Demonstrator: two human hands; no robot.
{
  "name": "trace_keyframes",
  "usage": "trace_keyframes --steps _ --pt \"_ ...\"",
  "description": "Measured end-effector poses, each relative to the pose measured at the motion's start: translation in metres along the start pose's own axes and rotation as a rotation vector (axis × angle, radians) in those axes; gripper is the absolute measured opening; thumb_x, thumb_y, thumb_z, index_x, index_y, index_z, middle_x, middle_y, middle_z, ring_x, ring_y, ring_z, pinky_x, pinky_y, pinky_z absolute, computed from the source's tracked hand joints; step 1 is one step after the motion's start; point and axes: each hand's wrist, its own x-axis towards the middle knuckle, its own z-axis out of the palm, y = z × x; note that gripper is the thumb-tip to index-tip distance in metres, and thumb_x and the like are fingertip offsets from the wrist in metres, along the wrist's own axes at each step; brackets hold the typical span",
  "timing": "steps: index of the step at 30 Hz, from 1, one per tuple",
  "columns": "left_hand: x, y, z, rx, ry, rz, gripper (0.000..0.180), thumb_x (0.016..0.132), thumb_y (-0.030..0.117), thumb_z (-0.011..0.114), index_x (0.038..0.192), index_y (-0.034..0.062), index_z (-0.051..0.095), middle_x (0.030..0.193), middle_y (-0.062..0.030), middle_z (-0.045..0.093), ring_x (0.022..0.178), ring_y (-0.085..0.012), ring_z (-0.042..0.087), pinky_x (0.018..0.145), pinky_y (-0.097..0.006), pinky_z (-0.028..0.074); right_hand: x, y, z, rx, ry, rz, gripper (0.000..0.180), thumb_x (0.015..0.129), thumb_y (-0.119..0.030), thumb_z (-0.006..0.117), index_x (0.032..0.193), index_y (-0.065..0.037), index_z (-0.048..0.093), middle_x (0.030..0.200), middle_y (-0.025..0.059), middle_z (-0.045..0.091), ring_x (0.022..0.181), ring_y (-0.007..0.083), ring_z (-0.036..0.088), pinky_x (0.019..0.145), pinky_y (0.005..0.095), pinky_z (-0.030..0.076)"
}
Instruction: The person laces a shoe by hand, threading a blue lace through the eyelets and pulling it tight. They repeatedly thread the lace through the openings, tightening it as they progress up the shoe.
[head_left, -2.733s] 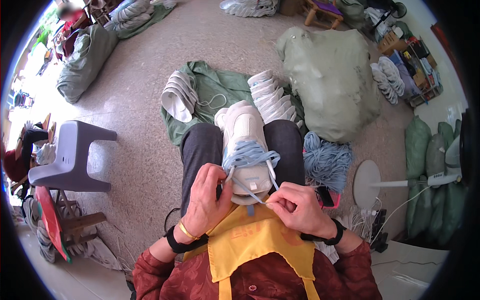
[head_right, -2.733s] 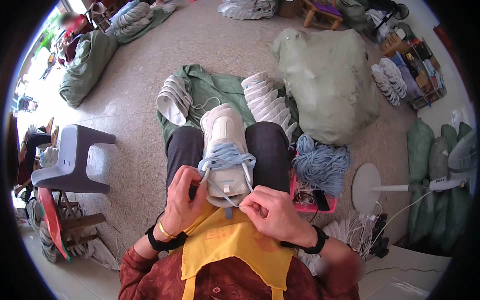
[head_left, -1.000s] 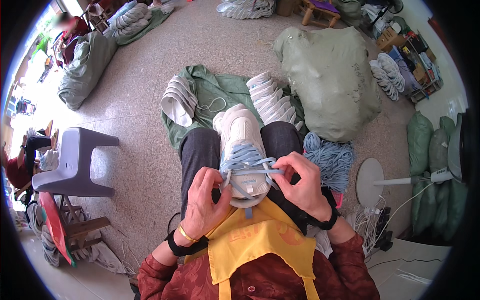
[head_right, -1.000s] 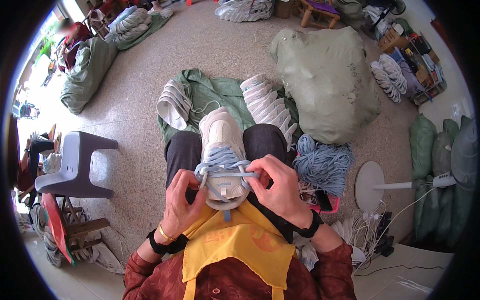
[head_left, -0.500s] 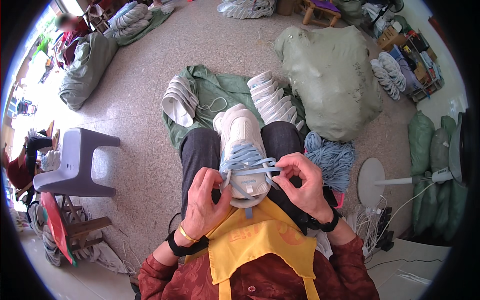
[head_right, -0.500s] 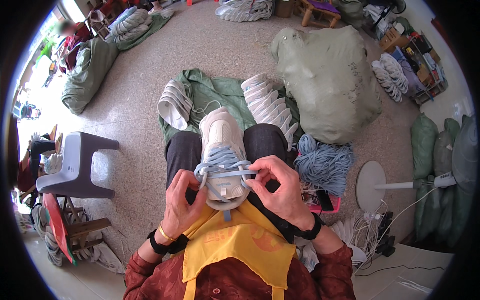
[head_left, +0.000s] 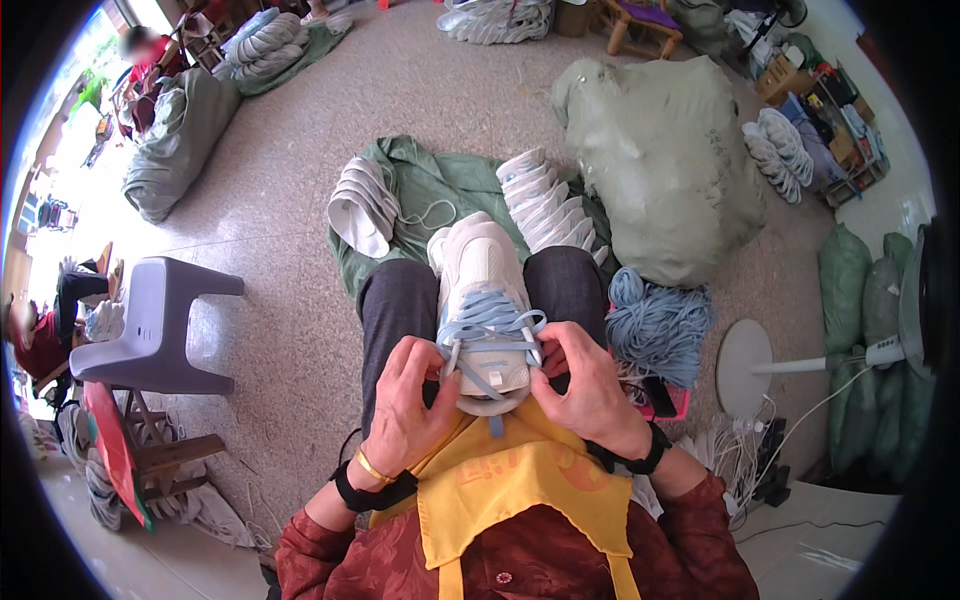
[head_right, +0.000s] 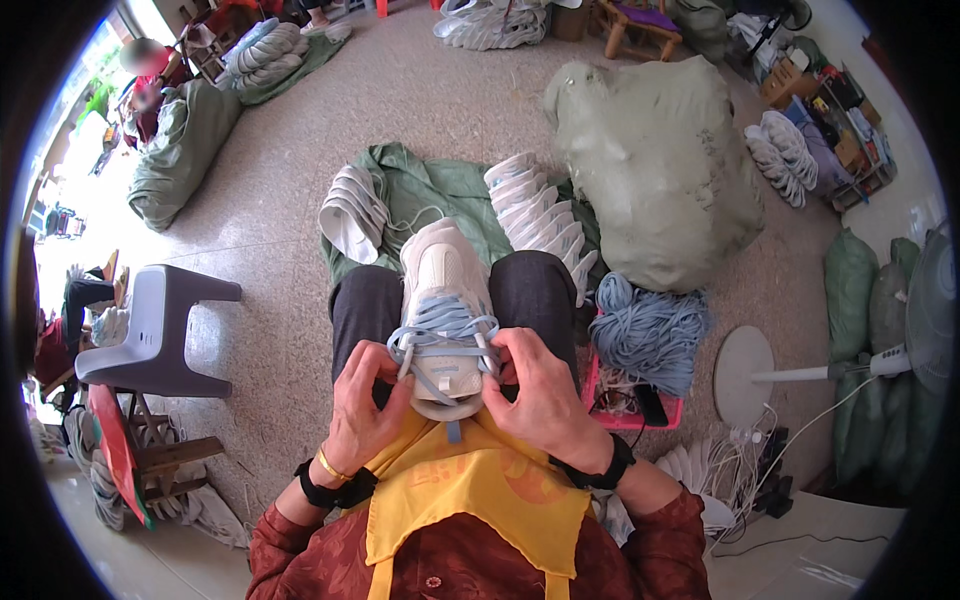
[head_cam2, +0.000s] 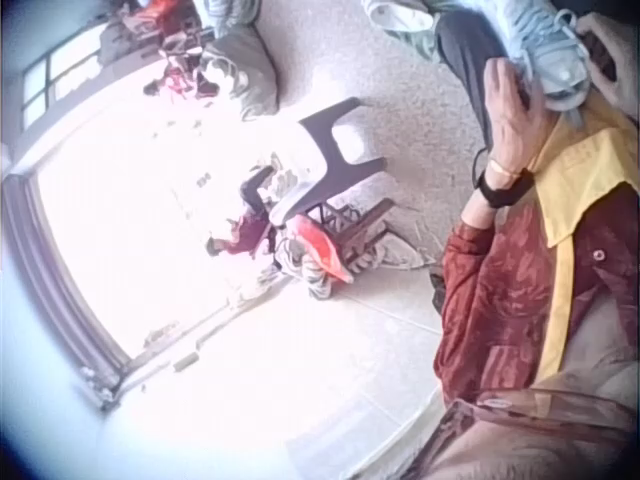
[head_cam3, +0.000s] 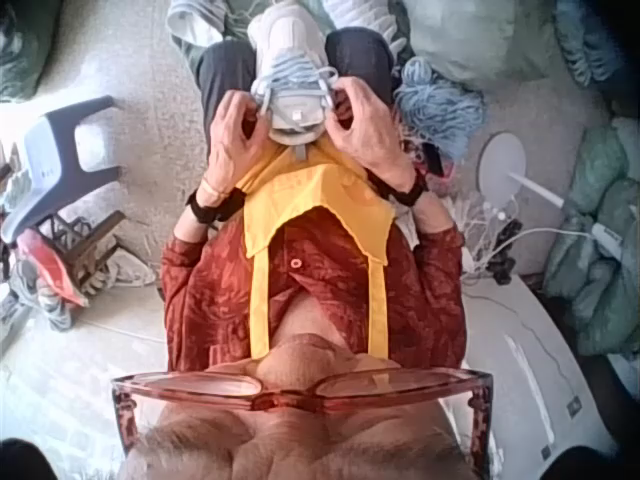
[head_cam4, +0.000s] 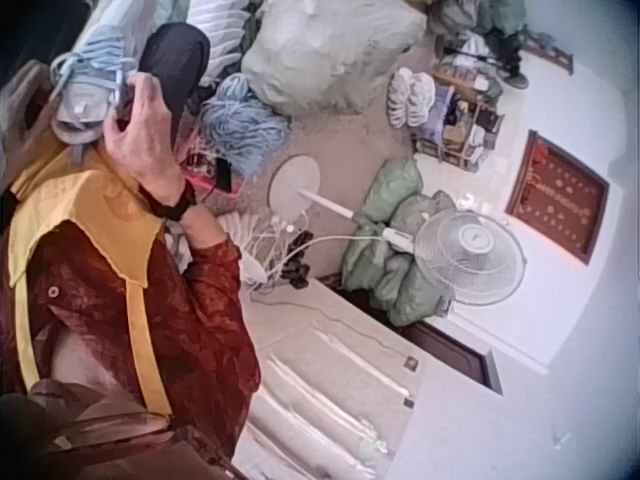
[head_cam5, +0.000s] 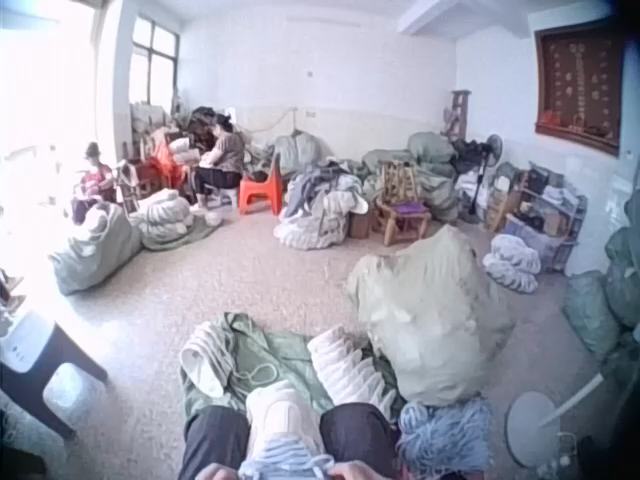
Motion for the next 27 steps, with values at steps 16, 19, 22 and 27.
trace_keyframes --steps 16,19,22,27 --pt "-0.013 0.037 -0.007 0.238 -0.232 0.363 0.04 0.079 0.016 0.087 0.102 0.0019 0.057 0.097 -0.0144 0.065 0.084 -0.0332 0.065 0.073 -0.041 0.054 0.029 -0.03 -0.003 0.129 0.099 -0.056 0.021 0.083 -0.001 0.07 0.101 0.0 0.06 0.074 0.011 0.064 0.062 0.0191 0.065 0.058 0.0325 0.053" --pt "-0.015 0.035 -0.005 0.313 -0.256 0.327 0.039 0.081 0.017 0.085 0.102 0.0022 0.056 0.097 -0.0144 0.065 0.086 -0.0337 0.064 0.074 -0.042 0.052 0.03 -0.034 -0.002 0.172 0.097 -0.08 0.02 0.085 -0.003 0.072 0.102 0.0 0.063 0.076 0.0087 0.066 0.063 0.0153 0.065 0.059 0.0301 0.053" --pt "-0.019 0.03 -0.007 0.263 -0.133 0.316 0.038 0.08 0.011 0.085 0.101 0.0023 0.054 0.096 -0.015 0.065 0.086 -0.0349 0.064 0.074 -0.043 0.052 0.024 -0.034 -0.009 0.378 0.066 -0.021 0.023 0.09 -0.004 0.077 0.108 0.002 0.065 0.092 0.0087 0.07 0.07 0.0135 0.068 0.064 0.0269 0.057" --pt "-0.05 0.013 -0.024 0.055 0.15 0.051 0.049 0.076 0.006 0.091 0.102 0.003 0.051 0.1 -0.0149 0.069 0.091 -0.0312 0.069 0.082 -0.042 0.056 0.01 -0.007 -0.021 0.277 0.116 0.031 0.022 0.093 0.0 0.074 0.113 0.002 0.065 0.103 0.0081 0.071 0.084 0.0104 0.071 0.071 0.0237 0.059"
